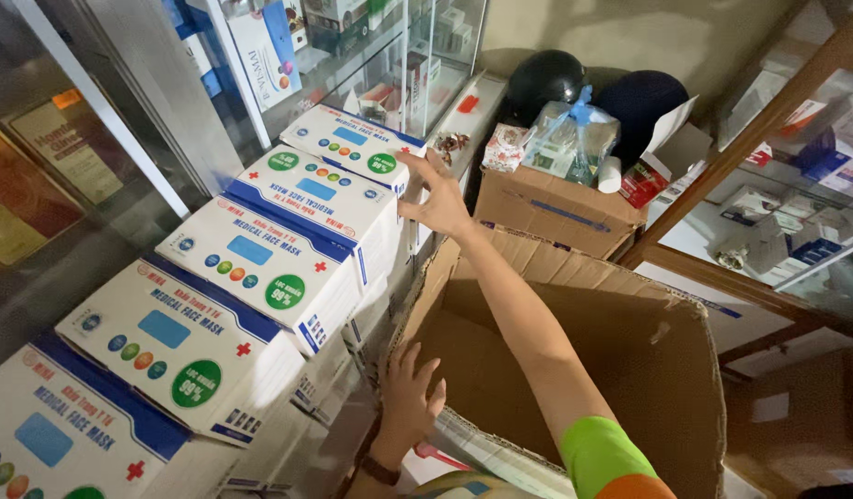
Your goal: The person picks up boxes of medical face masks from a shelf and places them into a large cardboard box, organizing them in rows.
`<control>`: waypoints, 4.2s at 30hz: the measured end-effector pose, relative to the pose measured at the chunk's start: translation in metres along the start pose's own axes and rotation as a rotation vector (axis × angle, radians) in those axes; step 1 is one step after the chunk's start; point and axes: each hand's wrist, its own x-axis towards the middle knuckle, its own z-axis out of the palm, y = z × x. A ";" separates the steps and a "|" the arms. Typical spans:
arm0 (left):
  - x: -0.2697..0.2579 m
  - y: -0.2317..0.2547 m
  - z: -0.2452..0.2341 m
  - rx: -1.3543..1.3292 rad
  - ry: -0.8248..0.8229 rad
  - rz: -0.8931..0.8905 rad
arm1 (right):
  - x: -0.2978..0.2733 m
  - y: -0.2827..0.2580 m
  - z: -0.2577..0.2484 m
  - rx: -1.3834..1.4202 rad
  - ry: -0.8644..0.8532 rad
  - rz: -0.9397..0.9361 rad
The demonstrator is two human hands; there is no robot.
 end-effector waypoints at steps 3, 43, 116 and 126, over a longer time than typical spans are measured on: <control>0.000 -0.005 0.006 0.034 0.010 0.020 | -0.004 -0.002 -0.001 -0.034 0.065 -0.025; 0.120 0.021 0.135 -2.393 -0.517 -0.469 | -0.249 -0.122 -0.178 -0.861 -0.103 0.319; 0.133 -0.075 0.053 -0.124 -0.505 -0.471 | -0.390 0.349 0.054 -0.208 -0.251 1.142; 0.130 -0.072 0.049 -0.148 -0.488 -0.408 | -0.347 0.319 0.006 -0.113 -0.344 1.125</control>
